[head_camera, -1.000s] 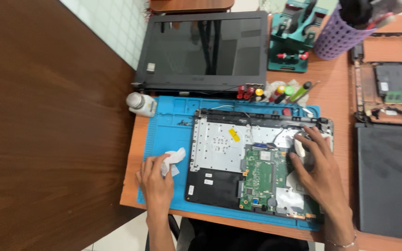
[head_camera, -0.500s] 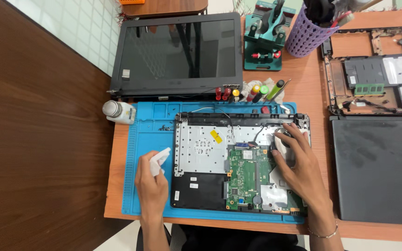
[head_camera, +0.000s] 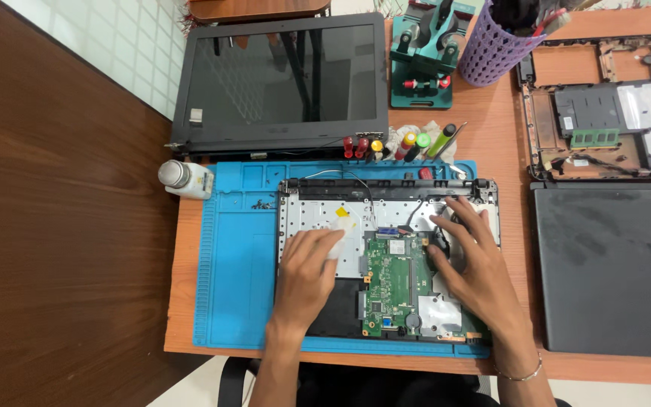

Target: The person cleans the internal components of a disassembled laptop using a white cloth, wiping the metal casing and area around the fan.

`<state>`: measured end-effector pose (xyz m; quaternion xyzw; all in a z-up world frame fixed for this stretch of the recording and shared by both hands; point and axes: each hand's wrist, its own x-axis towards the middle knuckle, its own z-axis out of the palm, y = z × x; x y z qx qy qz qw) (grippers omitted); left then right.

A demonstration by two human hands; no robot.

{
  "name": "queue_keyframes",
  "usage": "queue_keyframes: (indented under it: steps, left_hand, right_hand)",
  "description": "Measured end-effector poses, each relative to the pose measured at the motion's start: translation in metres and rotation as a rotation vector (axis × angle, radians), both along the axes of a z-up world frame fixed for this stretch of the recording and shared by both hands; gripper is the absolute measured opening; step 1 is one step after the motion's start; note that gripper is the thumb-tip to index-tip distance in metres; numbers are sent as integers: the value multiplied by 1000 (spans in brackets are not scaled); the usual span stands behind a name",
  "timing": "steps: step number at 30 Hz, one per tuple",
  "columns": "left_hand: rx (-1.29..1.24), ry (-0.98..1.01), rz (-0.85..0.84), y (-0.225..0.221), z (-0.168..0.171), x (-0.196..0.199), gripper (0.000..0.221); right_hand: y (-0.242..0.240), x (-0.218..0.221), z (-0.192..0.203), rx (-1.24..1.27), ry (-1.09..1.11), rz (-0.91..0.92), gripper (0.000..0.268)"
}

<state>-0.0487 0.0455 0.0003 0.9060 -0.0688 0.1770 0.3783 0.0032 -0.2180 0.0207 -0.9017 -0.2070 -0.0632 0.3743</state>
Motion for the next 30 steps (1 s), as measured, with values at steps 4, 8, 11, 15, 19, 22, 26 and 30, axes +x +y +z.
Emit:
queue_keyframes:
  steps: [4,8,11,15,19,22,26,30]
  left_hand:
    - [163,17,-68,-8,-6,5,41]
    - [213,43,-133,-7,-6,-15,40]
    - [271,35,-129,-2,-5,-15,46]
    - [295,9,-80,-6,-5,-2,50]
    - [288,12,-92,-9,-3,-1,49]
    - [269,14,-107,-5,-1,-8,48]
    - [286,-12,-52,-5,-1,-1,48]
    - [336,-5,-18,-8,-2,7,51]
  right_hand:
    - [1,-1,1,-3,4,19,43]
    - [1,-1,2,-5,9,21,43]
    - [2,1,1,-16,-7,26,43]
    - [1,0,-2,-24,-16,23,43]
    - [-1,1,-3,-27,-9,18,42]
    - [-1,1,-4,-26,-9,18,42]
    - [-1,0,-5,-34,-11,14,42]
    - [-2,0,-6,-46,-8,13,42]
